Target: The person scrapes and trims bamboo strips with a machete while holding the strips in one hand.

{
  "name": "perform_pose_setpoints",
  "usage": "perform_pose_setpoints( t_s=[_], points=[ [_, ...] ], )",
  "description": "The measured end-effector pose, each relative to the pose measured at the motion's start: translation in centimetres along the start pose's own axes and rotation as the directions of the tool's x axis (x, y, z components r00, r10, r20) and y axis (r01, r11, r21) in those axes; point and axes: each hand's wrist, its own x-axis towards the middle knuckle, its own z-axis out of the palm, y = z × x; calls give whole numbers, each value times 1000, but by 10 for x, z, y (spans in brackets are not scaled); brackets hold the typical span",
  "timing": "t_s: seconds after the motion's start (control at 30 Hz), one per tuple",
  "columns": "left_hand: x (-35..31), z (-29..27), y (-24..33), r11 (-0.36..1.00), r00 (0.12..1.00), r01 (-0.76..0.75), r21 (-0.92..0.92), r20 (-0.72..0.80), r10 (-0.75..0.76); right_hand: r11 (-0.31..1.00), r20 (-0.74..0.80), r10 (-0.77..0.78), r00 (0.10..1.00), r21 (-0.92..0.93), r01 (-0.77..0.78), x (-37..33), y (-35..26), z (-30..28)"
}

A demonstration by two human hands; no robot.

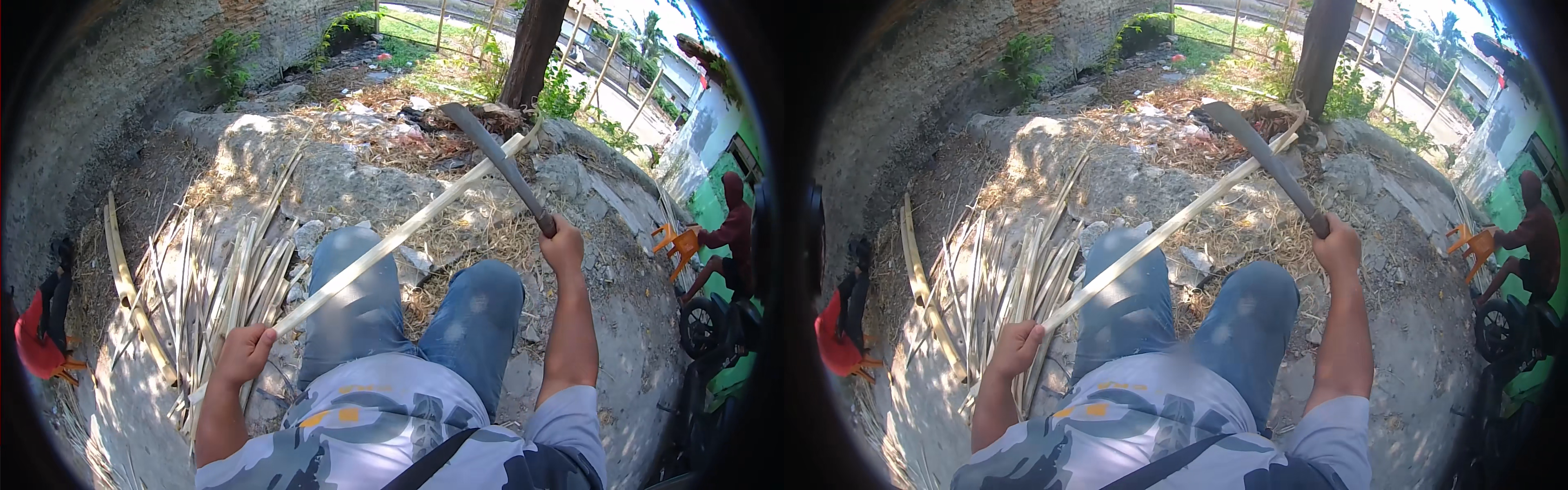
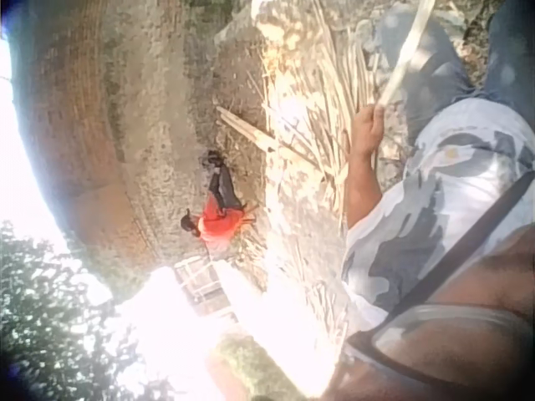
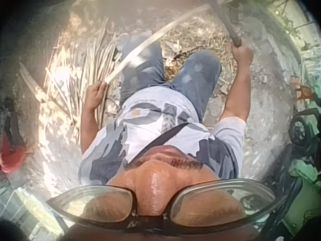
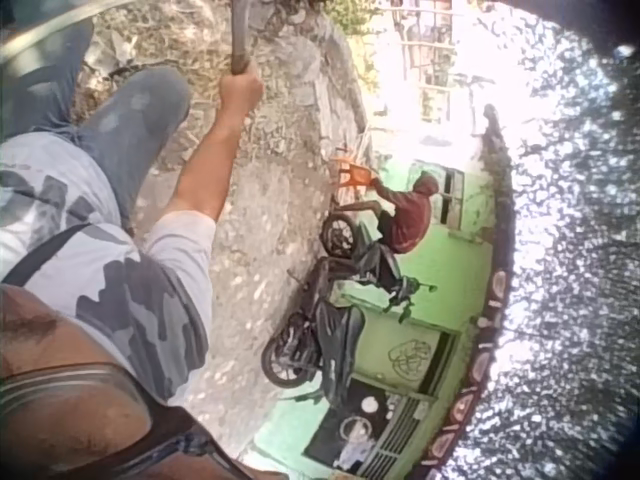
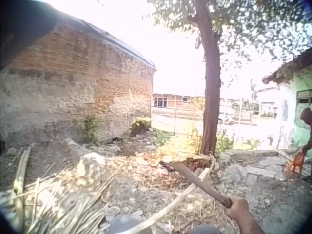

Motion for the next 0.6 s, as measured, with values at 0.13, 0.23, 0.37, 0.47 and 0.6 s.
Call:
perform_pose_setpoints(
  t_s=[0.13,0.23,0.37,0.47,0.6],
  points=[
    [-7,11,-26,998,998,59,-18,-29,-60,987,-26,-146,989,-63,144,-7,-15,11],
    [-2,15,-30,999,999,17,-45,-48,-19,991,-24,-130,991,-1,130,-21,-22,18],
    [15,26,-21,990,1000,27,-136,-4,-27,874,-55,-486,872,-7,487,-28,-38,17],
    [14,14,-8,999,1000,14,-35,20,-13,740,32,-666,746,-96,665,-10,-35,13],
    [-19,-3,-50,997,995,63,-41,-75,-66,994,-164,81,983,-55,-91,28,51,14]
  ],
)
